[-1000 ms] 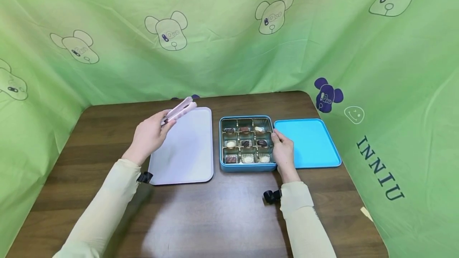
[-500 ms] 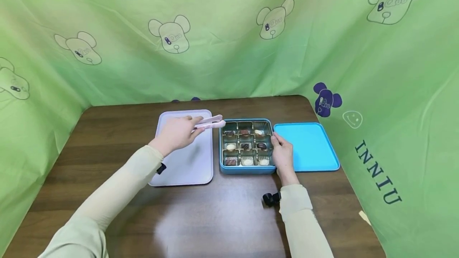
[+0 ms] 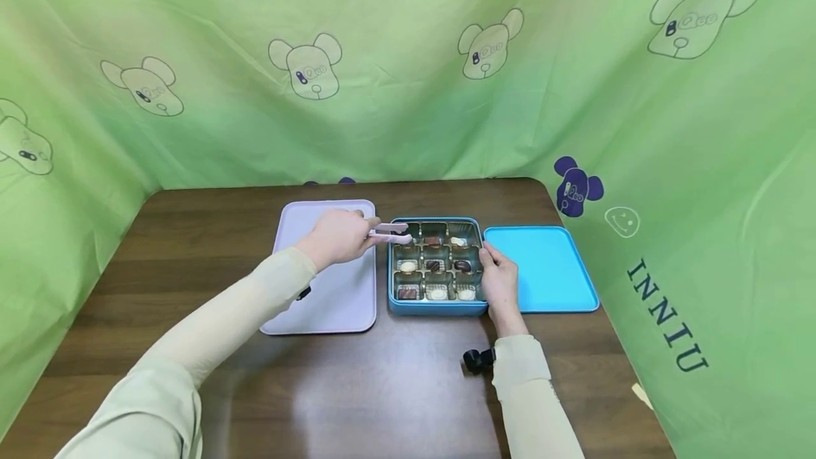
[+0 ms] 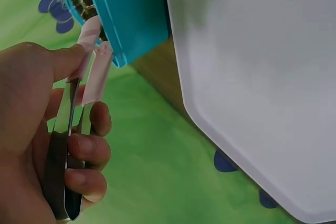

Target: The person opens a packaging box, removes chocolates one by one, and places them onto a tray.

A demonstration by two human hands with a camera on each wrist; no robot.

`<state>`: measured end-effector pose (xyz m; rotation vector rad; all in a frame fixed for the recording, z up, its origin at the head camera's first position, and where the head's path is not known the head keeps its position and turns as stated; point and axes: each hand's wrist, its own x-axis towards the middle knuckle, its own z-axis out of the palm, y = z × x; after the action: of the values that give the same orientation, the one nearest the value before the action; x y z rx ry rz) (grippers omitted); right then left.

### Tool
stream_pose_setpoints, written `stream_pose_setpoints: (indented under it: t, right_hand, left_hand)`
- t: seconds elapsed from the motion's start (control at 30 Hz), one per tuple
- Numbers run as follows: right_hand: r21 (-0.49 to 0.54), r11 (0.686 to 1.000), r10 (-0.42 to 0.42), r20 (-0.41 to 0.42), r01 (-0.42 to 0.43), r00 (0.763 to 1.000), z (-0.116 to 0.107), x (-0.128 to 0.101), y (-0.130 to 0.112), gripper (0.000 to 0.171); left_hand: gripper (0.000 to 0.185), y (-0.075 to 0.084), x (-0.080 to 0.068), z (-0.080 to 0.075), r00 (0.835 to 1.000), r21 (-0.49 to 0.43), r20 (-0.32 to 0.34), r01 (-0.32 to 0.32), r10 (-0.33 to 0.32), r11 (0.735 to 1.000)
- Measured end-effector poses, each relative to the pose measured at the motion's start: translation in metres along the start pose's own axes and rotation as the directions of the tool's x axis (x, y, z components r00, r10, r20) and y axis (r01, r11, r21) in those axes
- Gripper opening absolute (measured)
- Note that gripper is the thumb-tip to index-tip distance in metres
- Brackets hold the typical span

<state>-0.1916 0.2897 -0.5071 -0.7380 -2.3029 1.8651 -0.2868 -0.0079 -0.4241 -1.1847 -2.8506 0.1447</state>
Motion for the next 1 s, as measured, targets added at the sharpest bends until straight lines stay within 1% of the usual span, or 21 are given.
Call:
stream_pose_setpoints:
  t: [0.17, 0.27, 0.4, 0.53, 0.77, 1.0]
  right_hand:
    - [0.001, 1.000, 0.003, -0.007, -0.003, 1.000, 0.001, 0.000, 0.001, 0.050]
    - [-0.003, 1.000, 0.007, -0.006, -0.007, 1.000, 0.001, 0.000, 0.000, 0.050]
    - [-0.008, 1.000, 0.011, -0.006, -0.011, 1.000, 0.000, -0.001, 0.000, 0.051]
    - [-0.006, 1.000, 0.007, -0.005, -0.007, 1.000, 0.000, 0.000, 0.000, 0.050]
    - [-0.003, 1.000, 0.005, -0.005, -0.005, 1.000, -0.001, 0.001, 0.001, 0.050]
    - [0.000, 1.000, 0.008, -0.001, -0.008, 1.000, -0.001, 0.001, 0.001, 0.050]
  left_hand:
    - [0.034, 0.002, 0.008, -0.002, 0.999, 0.035, -0.002, -0.054, 0.054, 0.998]
    - [0.036, 0.003, 0.014, -0.005, 0.996, 0.082, -0.002, -0.087, 0.088, 0.993]
    - [0.040, 0.004, 0.021, -0.009, 0.993, 0.142, 0.026, -0.116, 0.114, 0.983]
    - [0.039, 0.006, 0.026, -0.013, 0.991, 0.168, 0.059, -0.124, 0.116, 0.978]
    - [0.026, 0.012, 0.037, -0.024, 0.984, 0.230, 0.119, -0.159, 0.134, 0.960]
    - [0.024, 0.017, 0.048, -0.028, 0.977, 0.281, 0.170, -0.170, 0.126, 0.944]
